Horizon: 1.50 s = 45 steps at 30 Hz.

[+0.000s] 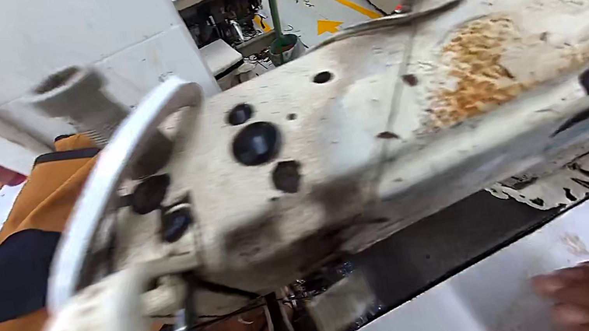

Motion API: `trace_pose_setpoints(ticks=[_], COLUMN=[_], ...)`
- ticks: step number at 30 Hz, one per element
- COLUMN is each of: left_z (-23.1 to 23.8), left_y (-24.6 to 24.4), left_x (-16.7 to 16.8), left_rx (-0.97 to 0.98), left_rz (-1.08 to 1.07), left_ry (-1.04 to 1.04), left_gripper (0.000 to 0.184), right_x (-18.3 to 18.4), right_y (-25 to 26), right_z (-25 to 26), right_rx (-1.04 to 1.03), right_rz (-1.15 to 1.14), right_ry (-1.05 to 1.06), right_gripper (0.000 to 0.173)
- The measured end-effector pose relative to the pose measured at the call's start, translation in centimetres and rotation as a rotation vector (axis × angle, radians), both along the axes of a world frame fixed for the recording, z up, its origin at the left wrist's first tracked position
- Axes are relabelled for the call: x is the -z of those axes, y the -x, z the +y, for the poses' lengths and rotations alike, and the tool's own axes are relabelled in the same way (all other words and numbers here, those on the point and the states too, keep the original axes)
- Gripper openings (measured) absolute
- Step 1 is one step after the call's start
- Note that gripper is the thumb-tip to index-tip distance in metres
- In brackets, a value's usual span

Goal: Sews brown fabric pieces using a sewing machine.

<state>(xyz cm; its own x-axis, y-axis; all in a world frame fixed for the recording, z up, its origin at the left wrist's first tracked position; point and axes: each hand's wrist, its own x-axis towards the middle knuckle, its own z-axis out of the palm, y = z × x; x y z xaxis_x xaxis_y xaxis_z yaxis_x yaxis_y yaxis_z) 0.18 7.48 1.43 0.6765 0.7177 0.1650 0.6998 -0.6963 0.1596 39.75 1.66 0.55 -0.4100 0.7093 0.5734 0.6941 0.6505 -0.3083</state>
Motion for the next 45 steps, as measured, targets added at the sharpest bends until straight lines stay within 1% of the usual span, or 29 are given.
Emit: trace_pose_setpoints(ticks=[2, 4, 6, 9, 12, 14, 19, 23, 27, 32, 41, 45], left_z=[-0.2, -0.2, 0.2, 0.4, 0.4, 0.4, 0.7, 0.9, 1.3, 1.9, 2.3, 2.8], left_y=[-0.3, -0.2, 0.2, 0.6, 0.5, 0.4, 0.4, 0.8, 0.8, 0.8, 0.8, 0.9], left_x=[0.0, 0.2, 0.4, 0.5, 0.7, 0.7, 0.7, 1.4, 1.7, 2.1, 2.0, 1.8], left_rx=[0.005, -0.005, -0.003, 0.008, 0.017, 0.041, 0.121, 0.134, 0.162, 0.181, 0.228, 0.254], left_rz=[0.04, 0.026, -0.012, -0.034, -0.028, -0.033, -0.112, -0.155, -0.18, -0.235, -0.202, -0.192], left_ry=[-0.029, -0.053, -0.066, -0.053, -0.076, -0.093, -0.021, -0.033, -0.06, -0.035, -0.026, -0.007], left_gripper=[0.031, 0.027, 0.024, 0.023, 0.022, 0.021, 0.023, 0.023, 0.028, 0.024, 0.025, 0.024], right_x=[-0.8, -0.6, 0.5, 1.9, 3.4, 3.6, 3.6, 3.7, 3.7, 3.9, 4.2, 4.1], right_y=[3.4, 6.7, 9.0, 10.8, 11.4, 11.4, 11.4, 11.5, 11.7, 11.8, 11.4, 11.2], right_z=[1.5, 4.1, 6.5, 8.8, 9.5, 9.4, 9.3, 9.4, 9.3, 9.5, 9.4, 9.3], right_rx=[-0.222, -0.393, -0.483, -0.525, -0.515, -0.501, -0.468, -0.439, -0.385, -0.356, -0.328, -0.315], right_rz=[-0.045, -0.143, -0.193, -0.177, -0.099, -0.087, -0.132, -0.141, -0.157, -0.189, -0.281, -0.304], right_ry=[0.073, 0.069, 0.033, 0.043, 0.039, 0.03, 0.013, -0.013, 0.028, 0.054, 0.11, 0.197], right_gripper=[0.021, 0.021, 0.02, 0.021, 0.023, 0.024, 0.028, 0.03, 0.036, 0.037, 0.042, 0.043])
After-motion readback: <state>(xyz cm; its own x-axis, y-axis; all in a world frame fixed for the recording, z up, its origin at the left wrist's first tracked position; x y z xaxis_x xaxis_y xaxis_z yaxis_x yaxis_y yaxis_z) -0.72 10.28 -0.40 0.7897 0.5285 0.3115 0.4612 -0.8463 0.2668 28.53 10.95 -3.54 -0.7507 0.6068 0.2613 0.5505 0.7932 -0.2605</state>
